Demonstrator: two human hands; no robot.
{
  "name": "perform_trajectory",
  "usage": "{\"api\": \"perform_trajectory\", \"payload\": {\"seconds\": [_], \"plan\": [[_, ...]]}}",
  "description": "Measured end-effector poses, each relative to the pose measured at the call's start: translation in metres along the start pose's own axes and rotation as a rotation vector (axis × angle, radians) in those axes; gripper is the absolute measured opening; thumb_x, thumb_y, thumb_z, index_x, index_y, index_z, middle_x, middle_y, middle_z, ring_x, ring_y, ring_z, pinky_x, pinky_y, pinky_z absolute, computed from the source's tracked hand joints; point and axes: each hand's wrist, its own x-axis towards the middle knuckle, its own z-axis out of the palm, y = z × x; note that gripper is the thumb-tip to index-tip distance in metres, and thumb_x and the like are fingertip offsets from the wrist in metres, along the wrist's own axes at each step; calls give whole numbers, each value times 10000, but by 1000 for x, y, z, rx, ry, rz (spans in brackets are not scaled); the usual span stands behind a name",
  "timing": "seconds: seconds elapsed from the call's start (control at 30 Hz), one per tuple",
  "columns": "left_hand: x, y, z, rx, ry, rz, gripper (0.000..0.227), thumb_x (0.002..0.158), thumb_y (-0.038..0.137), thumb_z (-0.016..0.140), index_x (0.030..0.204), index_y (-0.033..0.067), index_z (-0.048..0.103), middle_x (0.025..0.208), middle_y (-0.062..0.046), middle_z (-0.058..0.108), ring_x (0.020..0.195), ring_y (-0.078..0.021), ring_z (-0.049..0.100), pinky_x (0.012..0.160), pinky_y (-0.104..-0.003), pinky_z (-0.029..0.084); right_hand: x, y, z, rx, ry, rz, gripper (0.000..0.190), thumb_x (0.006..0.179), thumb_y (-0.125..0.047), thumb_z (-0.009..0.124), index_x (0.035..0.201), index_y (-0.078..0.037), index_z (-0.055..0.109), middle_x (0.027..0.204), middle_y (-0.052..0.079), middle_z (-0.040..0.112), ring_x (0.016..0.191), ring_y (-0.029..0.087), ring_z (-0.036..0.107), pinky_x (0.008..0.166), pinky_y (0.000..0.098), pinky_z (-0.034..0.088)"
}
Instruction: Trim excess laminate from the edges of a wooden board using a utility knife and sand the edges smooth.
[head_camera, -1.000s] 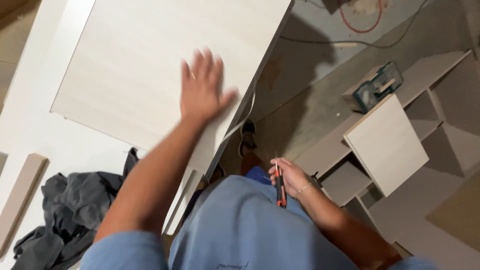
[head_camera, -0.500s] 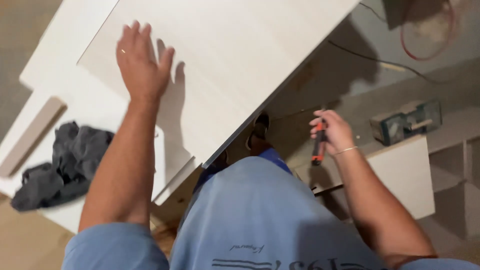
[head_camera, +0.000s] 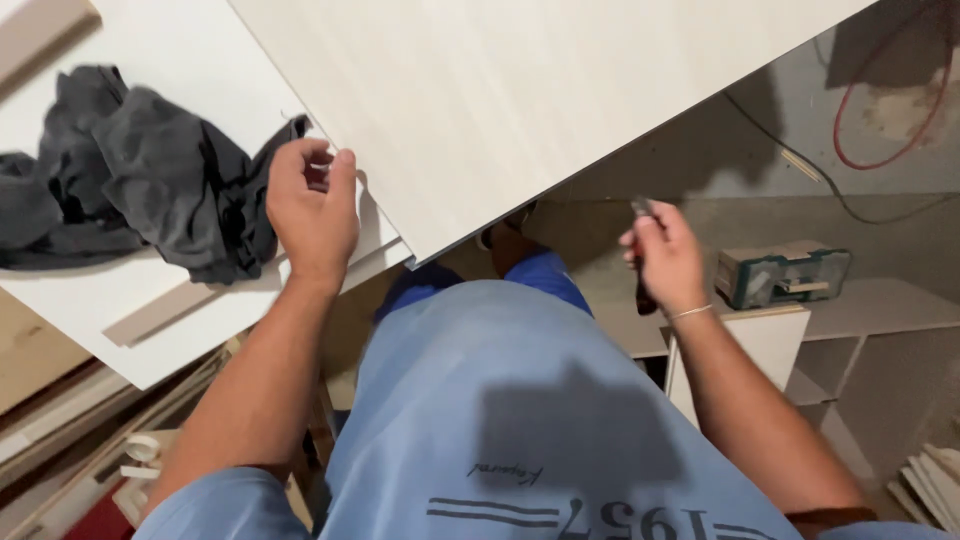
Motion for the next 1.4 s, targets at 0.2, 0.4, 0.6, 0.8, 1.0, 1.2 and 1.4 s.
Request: {"api": "perform_trajectory", "payload": {"seconds": [0.2,0.4,0.6,0.8,1.0,1.2,1.4], "plan": [[-26,1,-3,-226,-228,-509,227,979,220,746,1090,37,673,729,-83,660,601,-142,618,525,-285,518,-60,-67,80,-712,-254,-494,726,983,-153,639,1640,-227,340,1226,278,693,1056,457,682,878,572,567],[-13,0,0,-425,-421,-650,177,953,223,749,942,51,705,665,-130,700,583,-188,757,464,-260,601,-66,-39,123,-898,-270,-776,654,977,-211,650,1597,-209,440,1197,173,743,1023,353,723,880,474,592],[6,13,-9,-453,-530,-696,293,939,244,758,787,15,657,645,-200,687,557,-201,760,427,-232,614,-97,-45,155,-760,-449,-725,443,995,-249,615,1433,-183,608,1165,107,765,990,346,734,869,464,598],[23,24,-13,-400,-668,-718,395,935,305,771,724,3,631,649,-220,691,552,-229,770,394,-266,614,-90,-51,178,-226,-230,-77,208,1040,-164,509,1002,-84,697,821,102,773,624,159,715,564,287,614],[26,26,-13,-321,-697,-708,402,929,327,766,720,10,632,629,-192,692,533,-197,759,399,-261,608,-84,-54,190,-152,-115,-85,211,1042,-144,505,1016,-61,697,761,129,754,575,153,702,507,263,614],[27,26,-14,-297,-710,-693,409,925,366,772,740,25,643,633,-180,702,526,-189,757,400,-266,609,-92,-62,194,-148,-98,-58,229,1029,-127,496,979,-29,696,689,144,725,520,150,664,468,257,591],[28,26,-16,-281,-727,-698,402,925,384,770,764,35,652,647,-169,714,545,-197,768,412,-271,614,-82,-54,192,-63,-111,-80,229,1023,-123,507,957,-21,701,674,175,714,499,172,668,441,275,599]]}}
